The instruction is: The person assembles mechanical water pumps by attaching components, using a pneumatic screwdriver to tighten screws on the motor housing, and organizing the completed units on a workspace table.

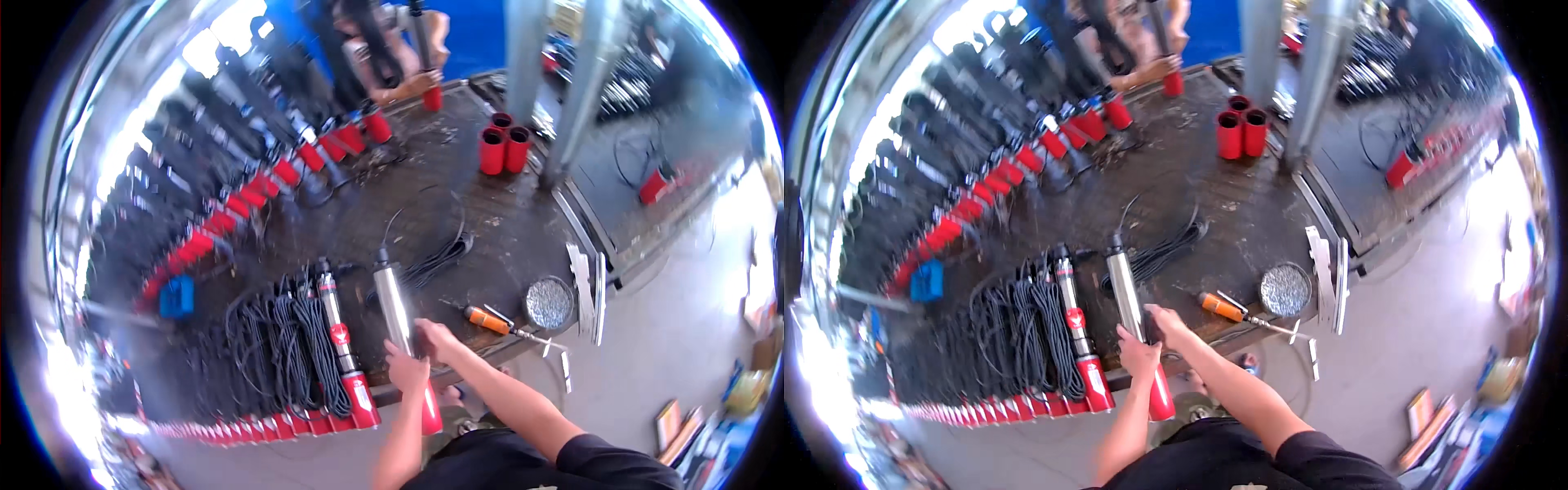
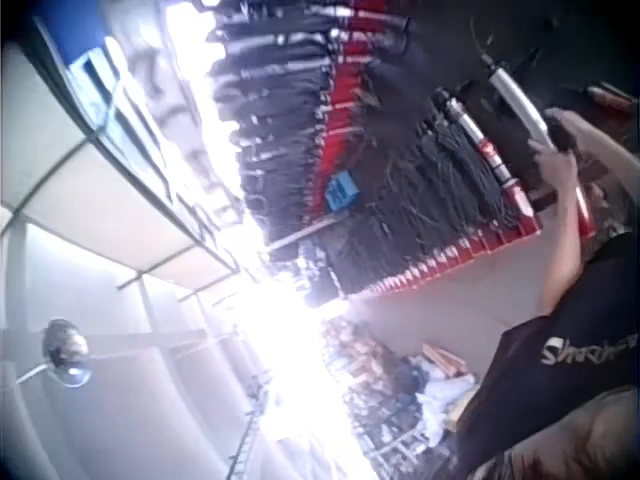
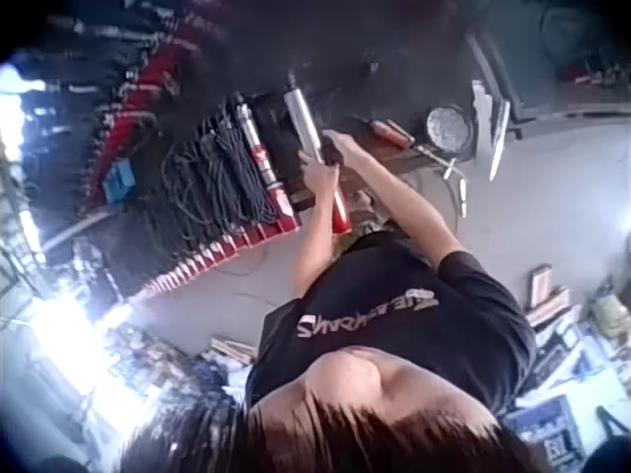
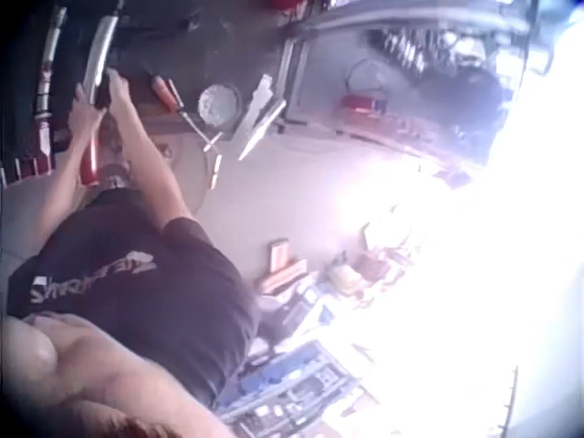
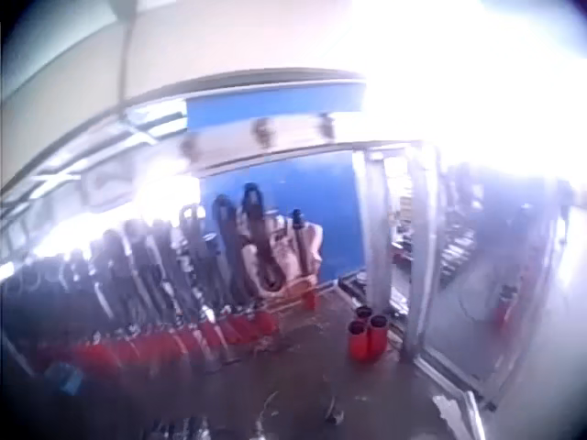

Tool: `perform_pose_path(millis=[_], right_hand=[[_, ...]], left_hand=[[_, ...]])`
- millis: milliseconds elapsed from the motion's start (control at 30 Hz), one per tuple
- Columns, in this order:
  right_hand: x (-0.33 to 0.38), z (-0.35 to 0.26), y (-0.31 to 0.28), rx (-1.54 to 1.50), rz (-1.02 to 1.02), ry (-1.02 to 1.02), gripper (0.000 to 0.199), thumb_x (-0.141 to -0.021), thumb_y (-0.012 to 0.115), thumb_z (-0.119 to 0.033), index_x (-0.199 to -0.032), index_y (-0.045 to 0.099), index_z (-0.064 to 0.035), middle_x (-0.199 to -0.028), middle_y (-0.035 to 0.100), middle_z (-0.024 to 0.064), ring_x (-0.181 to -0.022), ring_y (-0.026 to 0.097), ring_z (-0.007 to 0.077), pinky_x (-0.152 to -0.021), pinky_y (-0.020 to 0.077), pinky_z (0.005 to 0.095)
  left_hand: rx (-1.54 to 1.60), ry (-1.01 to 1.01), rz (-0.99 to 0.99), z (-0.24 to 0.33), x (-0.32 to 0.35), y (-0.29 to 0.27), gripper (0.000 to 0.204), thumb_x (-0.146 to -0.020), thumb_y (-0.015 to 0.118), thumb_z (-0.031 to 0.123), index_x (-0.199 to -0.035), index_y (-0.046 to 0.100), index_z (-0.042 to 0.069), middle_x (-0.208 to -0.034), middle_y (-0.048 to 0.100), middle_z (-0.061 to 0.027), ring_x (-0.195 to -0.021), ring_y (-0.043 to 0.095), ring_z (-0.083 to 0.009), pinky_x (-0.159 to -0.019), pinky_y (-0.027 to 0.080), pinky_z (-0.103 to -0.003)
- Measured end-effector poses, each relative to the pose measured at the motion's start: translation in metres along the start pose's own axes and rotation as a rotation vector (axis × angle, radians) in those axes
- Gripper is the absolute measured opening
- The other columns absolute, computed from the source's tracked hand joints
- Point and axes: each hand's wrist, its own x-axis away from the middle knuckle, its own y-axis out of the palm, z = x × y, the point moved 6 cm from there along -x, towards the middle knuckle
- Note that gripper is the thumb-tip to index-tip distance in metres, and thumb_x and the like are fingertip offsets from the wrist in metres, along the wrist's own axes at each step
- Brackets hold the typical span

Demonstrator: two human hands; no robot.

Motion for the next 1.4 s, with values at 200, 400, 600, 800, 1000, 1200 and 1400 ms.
perform_pose_path(millis=[200,400,600,800,1000,1200,1400], right_hand=[[0.024,-0.025,0.045,-0.103,-0.019,-0.467,0.038,-0.086,0.064,-0.022,-0.114,0.068,0.0026,-0.101,0.07,0.015,-0.094,0.066,0.0242,-0.085,0.0513,0.0386],[0.161,-0.003,-0.029,0.783,0.04,-0.77,0.059,-0.083,0.068,-0.034,-0.134,0.059,-0.0057,-0.138,0.057,0.017,-0.133,0.049,0.0339,-0.108,0.0403,0.0499],[0.189,0.107,-0.134,0.793,-0.038,0.004,0.103,-0.056,0.087,-0.066,-0.122,0.055,0.0064,-0.113,0.068,0.0233,-0.108,0.067,0.0328,-0.092,0.0535,0.0388],[0.178,0.106,-0.145,0.806,-0.033,0.007,0.097,-0.058,0.088,-0.057,-0.125,0.056,0.004,-0.116,0.068,0.0222,-0.11,0.067,0.0302,-0.092,0.0535,0.0384],[0.161,0.083,-0.167,1.079,0.036,-0.182,0.075,-0.074,0.077,-0.056,-0.126,0.061,-0.0042,-0.116,0.068,0.0248,-0.109,0.067,0.0357,-0.095,0.0524,0.0452],[0.233,-0.12,-0.342,0.881,1.316,-0.87,0.024,-0.087,0.067,-0.025,-0.098,0.067,-0.0041,-0.099,0.065,0.0185,-0.093,0.065,0.0384,-0.081,0.0537,0.0501],[0.231,-0.188,-0.399,1.15,1.379,-0.349,0.026,-0.082,0.07,-0.025,-0.095,0.075,-0.0036,-0.099,0.071,0.0182,-0.094,0.071,0.0339,-0.079,0.0574,0.0438]], left_hand=[[0.253,0.174,0.052,-0.043,-0.04,0.033,0.081,-0.069,0.084,0.045,-0.126,0.049,0.001,-0.105,0.069,-0.0211,-0.102,0.068,-0.0406,-0.087,0.054,-0.049],[1.393,-0.11,-0.512,-0.014,0.011,0.088,0.039,-0.08,0.073,0.008,-0.115,0.055,0.004,-0.095,0.06,-0.01,-0.078,0.064,-0.0216,-0.065,0.055,-0.032],[1.098,-0.178,-0.59,0.015,0.038,0.091,0.051,-0.073,0.074,-0.006,-0.12,0.056,-0.002,-0.098,0.063,-0.0077,-0.081,0.065,-0.0182,-0.071,0.054,-0.033],[0.548,0.156,-0.221,0.029,0.04,0.072,0.062,-0.068,0.088,0.01,-0.117,0.053,-0.005,-0.103,0.065,-0.0115,-0.087,0.066,-0.0219,-0.079,0.055,-0.036],[0.713,0.376,0.183,0.005,0.019,0.023,0.047,-0.084,0.081,0.019,-0.114,0.056,-0.007,-0.092,0.065,-0.0117,-0.086,0.064,-0.028,-0.084,0.053,-0.038],[1.074,-0.045,0.124,0.007,0.018,-0.057,0.05,-0.098,0.064,0.047,-0.068,0.045,0.011,-0.054,0.043,0.0027,-0.034,0.036,-0.006,-0.031,0.022,-0.023],[0.969,-0.109,0.151,0.0,0.021,-0.063,0.047,-0.097,0.065,0.047,-0.072,0.055,0.008,-0.063,0.052,0.0011,-0.055,0.046,-0.0065,-0.048,0.029,-0.024]])
